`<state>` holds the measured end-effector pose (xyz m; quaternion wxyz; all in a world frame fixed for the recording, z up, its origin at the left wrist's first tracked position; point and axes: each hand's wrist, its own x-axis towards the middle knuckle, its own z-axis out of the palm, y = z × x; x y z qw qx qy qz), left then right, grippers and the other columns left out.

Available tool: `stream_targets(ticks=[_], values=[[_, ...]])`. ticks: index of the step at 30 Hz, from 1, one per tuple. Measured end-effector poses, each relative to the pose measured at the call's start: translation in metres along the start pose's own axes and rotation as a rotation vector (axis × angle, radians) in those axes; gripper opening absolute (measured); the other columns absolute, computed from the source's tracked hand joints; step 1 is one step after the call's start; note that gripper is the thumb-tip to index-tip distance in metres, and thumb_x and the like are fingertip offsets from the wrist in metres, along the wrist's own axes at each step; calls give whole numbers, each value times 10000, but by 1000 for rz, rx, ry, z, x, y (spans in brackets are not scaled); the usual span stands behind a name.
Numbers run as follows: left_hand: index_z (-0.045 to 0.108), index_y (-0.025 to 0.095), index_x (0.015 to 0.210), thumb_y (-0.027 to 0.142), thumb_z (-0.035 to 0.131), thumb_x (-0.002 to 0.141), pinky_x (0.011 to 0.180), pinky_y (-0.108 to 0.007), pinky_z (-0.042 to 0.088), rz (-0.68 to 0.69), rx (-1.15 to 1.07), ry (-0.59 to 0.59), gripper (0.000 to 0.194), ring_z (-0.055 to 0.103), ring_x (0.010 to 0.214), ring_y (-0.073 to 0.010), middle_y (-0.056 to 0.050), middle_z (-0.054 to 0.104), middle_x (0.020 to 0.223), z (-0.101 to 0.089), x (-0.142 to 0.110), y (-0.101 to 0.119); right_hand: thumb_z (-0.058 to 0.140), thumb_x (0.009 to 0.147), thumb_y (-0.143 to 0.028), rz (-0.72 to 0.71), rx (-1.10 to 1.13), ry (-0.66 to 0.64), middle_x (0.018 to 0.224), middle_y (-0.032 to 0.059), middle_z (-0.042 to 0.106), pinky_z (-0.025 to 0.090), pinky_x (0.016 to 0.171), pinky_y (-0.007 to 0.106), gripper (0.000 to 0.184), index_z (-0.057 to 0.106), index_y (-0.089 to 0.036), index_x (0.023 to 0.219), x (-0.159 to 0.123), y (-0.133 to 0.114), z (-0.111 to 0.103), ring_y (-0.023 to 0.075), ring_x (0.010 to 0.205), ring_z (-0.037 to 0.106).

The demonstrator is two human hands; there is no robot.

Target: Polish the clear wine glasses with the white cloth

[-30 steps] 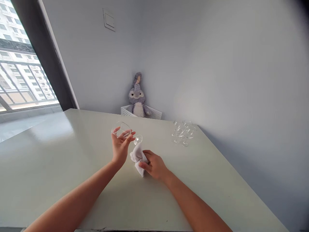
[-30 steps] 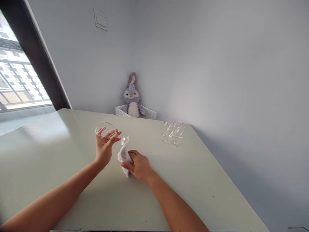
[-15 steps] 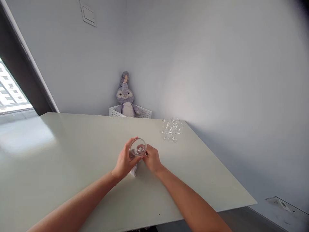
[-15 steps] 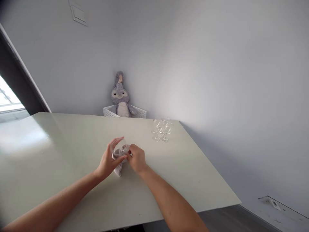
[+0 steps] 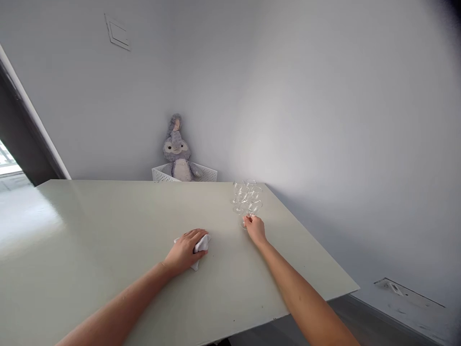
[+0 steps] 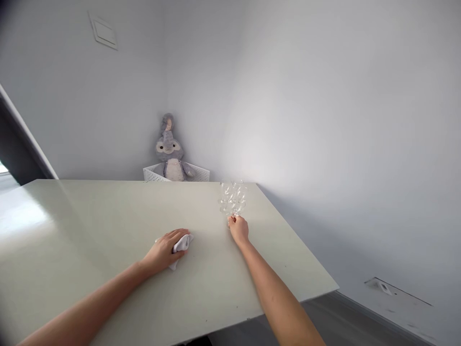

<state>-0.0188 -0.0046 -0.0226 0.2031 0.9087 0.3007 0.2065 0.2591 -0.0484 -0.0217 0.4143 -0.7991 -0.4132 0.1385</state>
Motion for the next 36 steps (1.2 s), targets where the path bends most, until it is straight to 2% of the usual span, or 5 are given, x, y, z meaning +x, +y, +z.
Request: stream_targets(ticks=[12,17,21,28,36], values=[[629,259,1006,394,463,804,904,-399,376,-92,-34,255,294,461,1016,-225,-61,496,1078,-9,3,3,459,735,-403,49,-50,109,705,6,589,358,554,239,275,554,-201,895,2,4,-3,158,628,534],[495,235,1207,506,318,846,794,-348,446,-357,-765,178,485,542,898,-199,-62,562,982,-29,4,16,421,799,-434,-236,133,263,728,21,563,399,643,263,284,536,-187,882,-34,-12,-12,149,643,502],[341,244,1318,496,350,835,785,-317,456,-474,-1280,62,545,559,935,-198,-67,551,1128,-33,2,25,417,826,-456,-382,281,18,793,40,585,412,660,265,302,561,-194,866,-66,-43,-2,150,685,509],[294,242,1337,248,385,709,790,-352,460,-459,-1403,-46,635,565,924,-205,-50,572,1086,-29,1,25,303,811,-617,-33,617,-626,765,58,614,447,617,279,570,613,-162,957,-81,-68,20,172,725,565],[505,158,1162,109,416,540,645,-292,452,-367,-1265,-234,630,558,736,-183,-54,611,839,-41,1,33,659,652,-369,-11,768,-765,809,5,632,418,593,238,294,661,-195,889,-76,-75,25,137,692,552]])
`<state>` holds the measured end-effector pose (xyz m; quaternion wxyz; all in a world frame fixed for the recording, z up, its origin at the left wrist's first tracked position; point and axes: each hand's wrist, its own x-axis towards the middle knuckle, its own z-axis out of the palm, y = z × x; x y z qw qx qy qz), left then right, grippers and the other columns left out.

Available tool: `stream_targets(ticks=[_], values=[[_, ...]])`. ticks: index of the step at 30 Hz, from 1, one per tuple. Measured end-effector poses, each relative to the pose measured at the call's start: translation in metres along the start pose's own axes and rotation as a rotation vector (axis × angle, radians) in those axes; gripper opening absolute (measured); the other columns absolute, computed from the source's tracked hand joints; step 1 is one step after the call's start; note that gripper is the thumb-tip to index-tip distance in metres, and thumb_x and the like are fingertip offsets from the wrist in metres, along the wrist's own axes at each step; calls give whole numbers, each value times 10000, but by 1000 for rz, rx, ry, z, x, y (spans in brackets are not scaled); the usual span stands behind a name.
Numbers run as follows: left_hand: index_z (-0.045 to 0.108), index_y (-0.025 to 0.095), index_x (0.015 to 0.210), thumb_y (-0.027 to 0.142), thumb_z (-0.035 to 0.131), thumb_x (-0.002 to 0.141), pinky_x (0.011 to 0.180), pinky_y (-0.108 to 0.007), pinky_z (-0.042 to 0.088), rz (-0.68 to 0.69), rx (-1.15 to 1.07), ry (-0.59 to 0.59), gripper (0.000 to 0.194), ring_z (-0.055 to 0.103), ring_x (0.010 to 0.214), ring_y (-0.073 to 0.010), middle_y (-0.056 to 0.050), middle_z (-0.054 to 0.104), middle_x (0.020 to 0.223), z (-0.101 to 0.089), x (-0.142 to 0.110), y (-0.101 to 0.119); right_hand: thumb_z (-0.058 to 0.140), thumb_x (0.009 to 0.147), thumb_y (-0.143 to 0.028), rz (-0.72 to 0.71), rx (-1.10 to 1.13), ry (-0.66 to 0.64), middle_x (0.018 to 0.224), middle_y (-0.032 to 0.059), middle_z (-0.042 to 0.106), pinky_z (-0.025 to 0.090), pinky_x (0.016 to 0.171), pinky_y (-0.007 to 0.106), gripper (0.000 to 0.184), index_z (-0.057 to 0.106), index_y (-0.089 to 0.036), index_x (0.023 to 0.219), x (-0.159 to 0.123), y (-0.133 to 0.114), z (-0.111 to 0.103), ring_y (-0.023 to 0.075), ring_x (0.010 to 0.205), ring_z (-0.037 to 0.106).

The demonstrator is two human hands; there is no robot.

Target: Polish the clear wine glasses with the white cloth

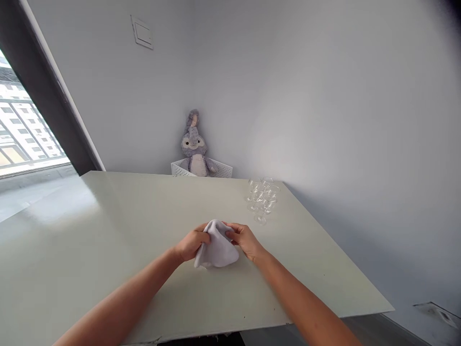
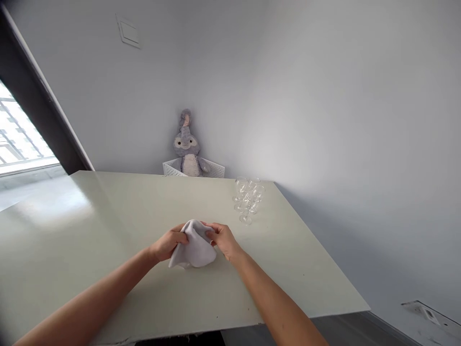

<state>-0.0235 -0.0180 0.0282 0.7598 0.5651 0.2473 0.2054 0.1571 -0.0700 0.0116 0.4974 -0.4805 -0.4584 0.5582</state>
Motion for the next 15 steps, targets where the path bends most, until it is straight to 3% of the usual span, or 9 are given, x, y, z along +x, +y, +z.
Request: stream_targets(ticks=[5,9,11,13,15], values=[[584,190,1011,117,399,565,574,-241,427,69,370,184,488,530,712,-154,-16,582,797,-15,0,8,610,646,-272,20,-41,46,600,-22,533,382,534,211,130,609,-150,689,-5,-5,-15,93,550,466],[523,234,1114,163,419,609,597,-253,448,85,718,296,520,546,725,-156,-12,575,867,-34,8,30,564,655,-289,74,21,42,568,-28,500,357,474,202,149,574,-155,717,-14,-18,-32,85,486,433],[473,263,1177,184,442,649,679,-285,456,174,937,499,535,549,818,-183,-29,560,956,-39,15,44,565,671,-335,90,-31,22,584,-23,516,358,464,205,199,580,-155,755,-17,-18,-41,87,478,445],[455,270,1200,183,444,690,779,-317,430,301,1162,777,518,517,950,-217,-55,516,1066,-39,22,55,560,694,-402,106,-194,-3,598,-21,539,351,452,209,269,596,-161,807,-20,-10,-48,86,454,449],[453,258,1199,194,416,741,783,-325,421,333,1284,907,464,521,943,-220,-69,497,1074,-33,26,55,526,724,-458,86,-406,32,601,-19,561,343,449,215,315,609,-172,826,-22,2,-53,85,429,444]])
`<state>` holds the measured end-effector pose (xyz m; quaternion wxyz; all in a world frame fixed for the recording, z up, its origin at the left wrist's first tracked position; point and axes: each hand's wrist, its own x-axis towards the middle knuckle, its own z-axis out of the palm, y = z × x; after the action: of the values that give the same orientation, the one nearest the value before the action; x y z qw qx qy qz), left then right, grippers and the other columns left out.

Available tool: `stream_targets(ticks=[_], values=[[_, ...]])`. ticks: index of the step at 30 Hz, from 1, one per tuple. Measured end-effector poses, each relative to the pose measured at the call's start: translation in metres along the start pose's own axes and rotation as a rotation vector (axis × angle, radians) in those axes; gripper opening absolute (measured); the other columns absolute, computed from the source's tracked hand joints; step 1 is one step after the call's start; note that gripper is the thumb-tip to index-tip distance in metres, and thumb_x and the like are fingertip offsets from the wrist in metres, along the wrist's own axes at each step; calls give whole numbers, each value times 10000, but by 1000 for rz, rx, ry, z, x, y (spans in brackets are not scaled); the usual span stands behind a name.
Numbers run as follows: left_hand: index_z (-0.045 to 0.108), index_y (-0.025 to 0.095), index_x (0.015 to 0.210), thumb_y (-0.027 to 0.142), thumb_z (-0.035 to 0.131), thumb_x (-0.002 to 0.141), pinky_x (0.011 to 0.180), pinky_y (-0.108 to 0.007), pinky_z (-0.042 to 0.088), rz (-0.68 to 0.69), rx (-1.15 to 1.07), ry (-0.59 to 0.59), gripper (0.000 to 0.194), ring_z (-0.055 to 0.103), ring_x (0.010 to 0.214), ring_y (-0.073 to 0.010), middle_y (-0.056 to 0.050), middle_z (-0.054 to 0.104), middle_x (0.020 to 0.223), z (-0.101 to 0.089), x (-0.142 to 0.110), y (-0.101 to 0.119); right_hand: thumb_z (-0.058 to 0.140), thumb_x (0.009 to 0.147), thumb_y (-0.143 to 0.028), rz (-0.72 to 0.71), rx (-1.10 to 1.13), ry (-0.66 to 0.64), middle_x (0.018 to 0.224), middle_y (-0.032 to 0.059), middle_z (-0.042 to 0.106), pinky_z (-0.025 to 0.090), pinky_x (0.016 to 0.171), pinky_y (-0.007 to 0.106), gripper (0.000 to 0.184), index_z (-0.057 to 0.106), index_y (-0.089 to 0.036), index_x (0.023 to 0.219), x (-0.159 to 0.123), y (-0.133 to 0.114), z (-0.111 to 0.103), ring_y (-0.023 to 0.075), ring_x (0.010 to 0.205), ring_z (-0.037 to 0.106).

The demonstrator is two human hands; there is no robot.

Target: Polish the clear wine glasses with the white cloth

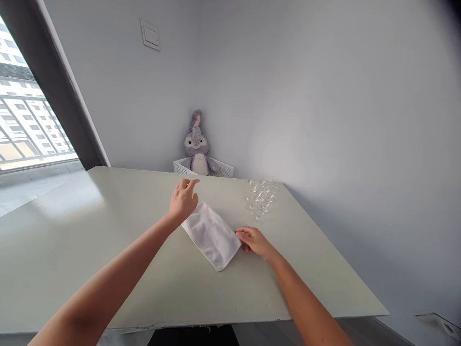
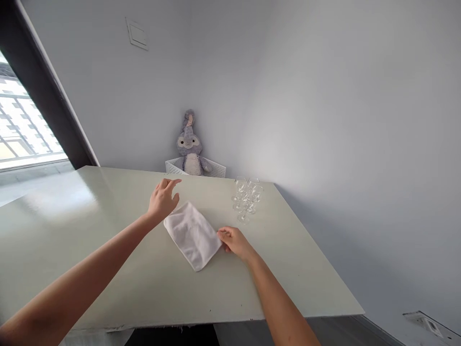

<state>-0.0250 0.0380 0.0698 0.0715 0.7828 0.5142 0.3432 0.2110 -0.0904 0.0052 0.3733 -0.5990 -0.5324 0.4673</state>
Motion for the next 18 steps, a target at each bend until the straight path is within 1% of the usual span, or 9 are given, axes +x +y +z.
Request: stream_targets(ticks=[1,3,4,6,9,12,13,15,18], values=[[458,254,1189,213,404,763,750,-322,428,6,21,-43,432,537,890,-212,-67,506,1040,4,-4,3,499,742,-473,-17,-85,50,598,-18,568,344,454,219,324,612,-177,810,-1,6,0,87,423,443],[474,261,1163,274,400,789,682,-315,432,48,18,-248,381,551,788,-196,-53,528,958,15,-21,10,440,775,-480,-54,-180,153,583,-16,574,351,466,227,340,607,-184,756,-2,16,1,94,421,445],[485,269,1154,309,415,790,686,-323,429,99,21,-351,372,548,811,-209,-56,531,956,23,-33,13,420,785,-473,-69,-206,183,577,-16,575,352,469,230,344,603,-187,738,-2,18,2,99,422,447],[506,259,1150,389,449,781,752,-379,410,204,63,-457,396,520,902,-259,-88,530,981,39,-56,20,412,789,-445,-99,-268,218,557,-19,575,348,474,234,326,605,-193,710,-2,20,3,107,424,444],[597,213,1003,510,487,741,827,-483,351,252,127,-505,412,469,982,-327,-133,526,1022,63,-79,32,431,778,-397,-145,-396,247,518,-21,563,332,484,236,286,607,-206,658,-1,18,6,124,453,456],[611,152,918,546,405,783,923,-539,254,274,97,-494,464,434,1059,-339,-170,513,1064,86,-81,42,427,783,-378,-173,-461,248,507,-16,549,322,484,238,284,588,-215,617,-1,17,7,136,475,468],[603,136,932,539,369,803,950,-551,216,275,82,-490,484,415,1095,-342,-181,503,1092,95,-78,44,423,786,-377,-176,-474,247,506,-16,544,318,481,238,287,581,-216,608,-1,18,8,137,476,466],[552,115,1050,519,339,822,996,-552,146,265,60,-472,511,330,1199,-343,-196,457,1193,111,-66,45,418,789,-376,-169,-488,242,513,-17,542,314,479,239,277,579,-224,623,0,19,7,140,481,465],[361,135,1281,519,393,795,1046,-505,76,247,59,-500,620,200,1296,-296,-161,330,1359,129,-39,35,407,791,-378,-124,-483,219,542,-19,556,318,487,242,256,589,-237,679,0,22,5,142,490,463]])
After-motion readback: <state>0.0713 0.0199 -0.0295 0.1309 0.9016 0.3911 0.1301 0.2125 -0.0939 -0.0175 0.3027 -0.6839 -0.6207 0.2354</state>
